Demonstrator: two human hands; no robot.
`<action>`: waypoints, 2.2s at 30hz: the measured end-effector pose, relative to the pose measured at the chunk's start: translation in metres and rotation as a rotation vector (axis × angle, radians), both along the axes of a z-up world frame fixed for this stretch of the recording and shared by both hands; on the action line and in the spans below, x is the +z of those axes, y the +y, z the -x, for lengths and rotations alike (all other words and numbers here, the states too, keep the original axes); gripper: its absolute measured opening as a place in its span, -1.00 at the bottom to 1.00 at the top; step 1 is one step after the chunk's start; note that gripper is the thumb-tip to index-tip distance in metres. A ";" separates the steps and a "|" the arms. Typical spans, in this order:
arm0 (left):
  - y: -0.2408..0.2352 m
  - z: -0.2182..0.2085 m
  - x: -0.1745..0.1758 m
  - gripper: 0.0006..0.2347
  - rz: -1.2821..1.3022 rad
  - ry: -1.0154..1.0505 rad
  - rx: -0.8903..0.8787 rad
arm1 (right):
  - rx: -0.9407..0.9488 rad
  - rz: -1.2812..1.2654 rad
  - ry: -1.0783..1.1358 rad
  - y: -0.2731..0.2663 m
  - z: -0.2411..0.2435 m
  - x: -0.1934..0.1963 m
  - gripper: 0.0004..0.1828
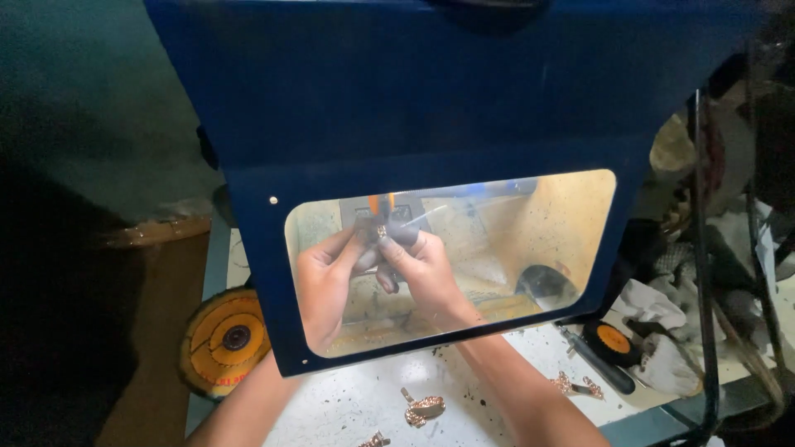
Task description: The person uses a rotary polishing machine to polish several small gold-colored jewelry pieces. They hold each piece with both hands against the spinning buffing wheel, rotate it to polish different sides, and then place it on the workbench before picking up the next piece.
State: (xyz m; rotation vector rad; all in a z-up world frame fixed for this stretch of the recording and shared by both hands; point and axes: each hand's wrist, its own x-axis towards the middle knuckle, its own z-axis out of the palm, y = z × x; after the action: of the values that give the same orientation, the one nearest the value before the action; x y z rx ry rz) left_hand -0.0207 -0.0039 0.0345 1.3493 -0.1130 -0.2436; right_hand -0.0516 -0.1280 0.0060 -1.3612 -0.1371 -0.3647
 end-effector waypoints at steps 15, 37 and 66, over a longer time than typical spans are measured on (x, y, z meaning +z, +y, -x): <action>0.016 0.009 0.004 -0.74 0.165 0.089 -0.014 | 0.155 0.275 0.113 -0.017 0.017 -0.011 -0.77; 0.012 0.002 0.011 -0.79 0.034 0.045 -0.055 | -0.097 0.023 0.125 -0.003 -0.007 -0.011 -0.73; 0.003 0.005 0.003 -0.74 0.008 -0.038 0.062 | -0.027 0.056 0.083 -0.002 0.000 -0.002 -0.70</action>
State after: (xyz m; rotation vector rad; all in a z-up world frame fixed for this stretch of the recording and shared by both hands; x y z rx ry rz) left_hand -0.0254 -0.0012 0.0376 1.3476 -0.1038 -0.1648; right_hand -0.0520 -0.1297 0.0043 -1.4326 -0.0605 -0.3290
